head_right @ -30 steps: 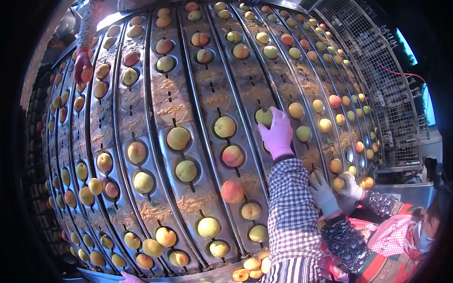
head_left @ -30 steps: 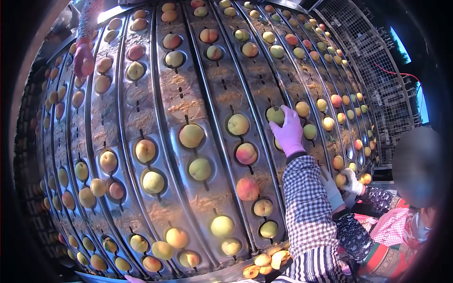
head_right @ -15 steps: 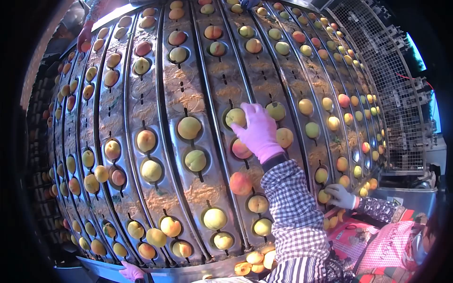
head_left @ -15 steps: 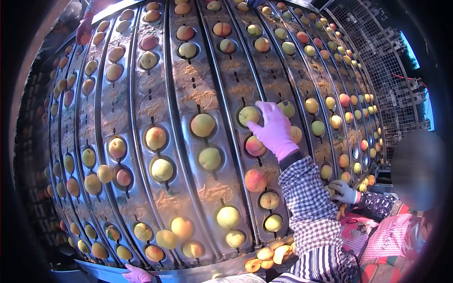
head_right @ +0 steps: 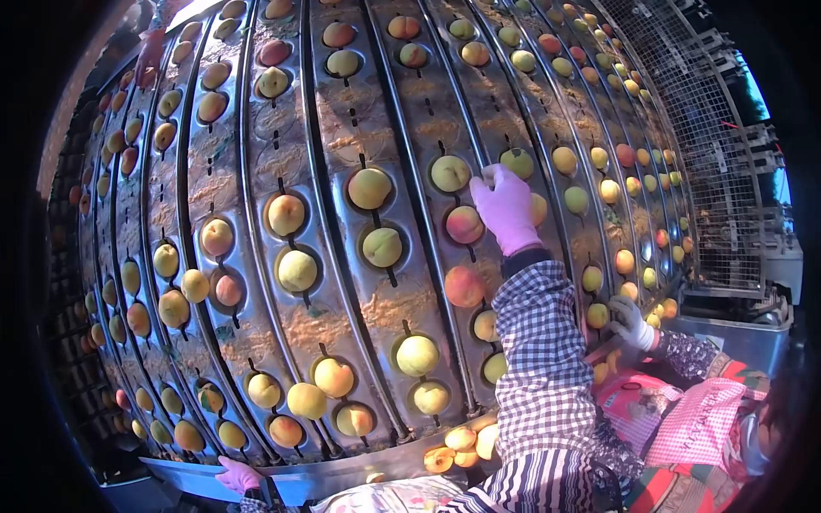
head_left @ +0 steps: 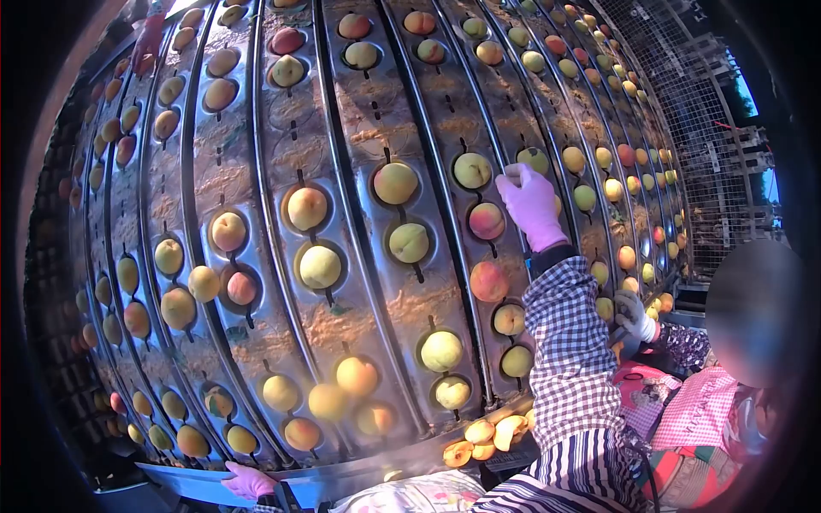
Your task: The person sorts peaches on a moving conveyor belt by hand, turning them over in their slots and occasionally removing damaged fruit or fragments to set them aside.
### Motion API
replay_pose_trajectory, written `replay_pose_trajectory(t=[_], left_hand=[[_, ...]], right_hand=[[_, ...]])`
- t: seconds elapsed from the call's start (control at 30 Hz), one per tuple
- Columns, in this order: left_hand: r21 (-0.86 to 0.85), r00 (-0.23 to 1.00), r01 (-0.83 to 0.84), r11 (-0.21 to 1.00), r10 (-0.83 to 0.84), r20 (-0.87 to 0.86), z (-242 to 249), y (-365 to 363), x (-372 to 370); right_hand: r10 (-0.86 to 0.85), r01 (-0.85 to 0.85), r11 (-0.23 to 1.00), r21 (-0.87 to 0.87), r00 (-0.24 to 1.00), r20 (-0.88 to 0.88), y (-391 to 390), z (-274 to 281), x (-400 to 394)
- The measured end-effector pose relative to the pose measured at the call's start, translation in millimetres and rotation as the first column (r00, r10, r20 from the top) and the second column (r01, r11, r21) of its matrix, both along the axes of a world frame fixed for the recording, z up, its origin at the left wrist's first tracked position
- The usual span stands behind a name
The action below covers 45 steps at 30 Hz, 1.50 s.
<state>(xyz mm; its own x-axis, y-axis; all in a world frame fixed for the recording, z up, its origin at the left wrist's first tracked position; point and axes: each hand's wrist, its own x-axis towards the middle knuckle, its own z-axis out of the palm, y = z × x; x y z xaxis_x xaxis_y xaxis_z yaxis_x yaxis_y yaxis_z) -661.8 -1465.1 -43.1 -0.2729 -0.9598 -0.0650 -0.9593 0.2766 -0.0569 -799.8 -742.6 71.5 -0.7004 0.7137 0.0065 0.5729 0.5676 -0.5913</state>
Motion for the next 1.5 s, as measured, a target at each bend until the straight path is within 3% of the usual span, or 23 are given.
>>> replay_pose_trajectory(t=[0.13, 0.23, 0.37, 0.47, 0.6, 0.7, 0.77, 0.8, 0.9, 1.0, 1.13, 1.23, 1.27, 1.4, 1.43, 1.5], left_hand=[[0.005, 1.000, 0.006, 1.000, -0.007, 0.008, -6.0, -31.8, -5.4], [0.001, 0.999, 0.033, 0.999, -0.033, 0.014, -3.6, -49.7, -16.6], [0.001, 0.999, 0.043, 0.999, -0.043, 0.019, -10.3, -73.0, -20.3], [-0.005, 0.999, 0.039, 0.999, -0.039, 0.019, 0.1, -69.8, -30.4], [0.000, 0.999, 0.032, 1.000, -0.032, 0.010, 7.2, -74.8, -35.9], [-0.001, 1.000, 0.024, 1.000, -0.024, 0.002, -0.8, -82.4, -33.2], [-0.003, 1.000, 0.023, 1.000, -0.023, -0.004, -6.3, -87.3, -31.5], [-0.003, 1.000, 0.024, 1.000, -0.024, -0.007, -3.7, -86.0, -32.2], [-0.010, 0.999, 0.027, 1.000, -0.028, -0.024, 3.7, -81.9, -35.1], [-0.029, 0.999, 0.038, 0.999, -0.038, -0.016, 0.4, -84.9, -34.1], [-0.096, 0.999, 0.037, 0.995, -0.035, 0.016, -5.6, -97.2, -31.6], [-0.067, 0.999, 0.046, 0.997, -0.046, 0.003, -9.2, -88.8, -35.5], [-0.059, 0.999, 0.051, 0.997, -0.051, 0.000, -7.8, -87.3, -35.7], [-0.055, 0.999, 0.047, 0.997, -0.047, -0.002, -19.1, -97.7, -33.7], [-0.055, 0.999, 0.049, 0.997, -0.049, 0.000, -16.8, -97.1, -34.6], [-0.053, 0.999, 0.044, 0.998, -0.044, 0.000, -15.3, -98.6, -35.1]], right_hand=[[0.086, -0.104, 0.994, 0.009, 0.864, 0.497, -29.8, 18.3, 22.2], [0.131, -0.248, 0.934, 0.256, 0.907, 0.399, -50.0, 7.5, 30.6], [0.178, -0.290, 0.886, 0.361, 0.933, 0.314, -57.0, -3.4, 43.2], [0.246, -0.300, 0.912, 0.281, 0.946, 0.213, -50.7, -1.7, 52.8], [-0.033, 0.041, 0.997, -0.063, 0.992, 0.121, -62.7, 20.9, 74.4], [0.138, -0.177, 0.971, 0.158, 0.963, 0.234, -100.2, 36.2, 98.7], [0.103, -0.198, 0.952, 0.232, 0.926, 0.364, -123.6, 33.7, 105.9], [0.035, -0.124, 0.968, 0.217, 0.927, 0.374, -129.6, 27.4, 108.1], [0.025, -0.061, 0.982, 0.179, 0.981, 0.194, -128.9, 4.3, 118.0], [0.113, -0.130, 0.981, 0.144, 0.986, 0.121, -131.4, 5.7, 130.4], [0.055, -0.062, 0.991, -0.121, 0.997, -0.060, -164.6, 27.9, 139.5], [0.042, -0.041, 0.997, -0.060, 0.999, 0.014, -170.0, 20.1, 154.0], [0.032, -0.036, 0.996, -0.086, 0.998, -0.055, -162.7, 4.7, 162.7], [-0.170, 0.162, 0.985, -0.063, 0.973, -0.157, -130.2, 25.6, 169.7], [-0.196, 0.201, 0.980, 0.009, 0.964, -0.178, -104.7, 15.9, 179.9], [-0.246, 0.255, 0.964, 0.074, 0.963, -0.108, -66.5, 13.4, 194.2]])
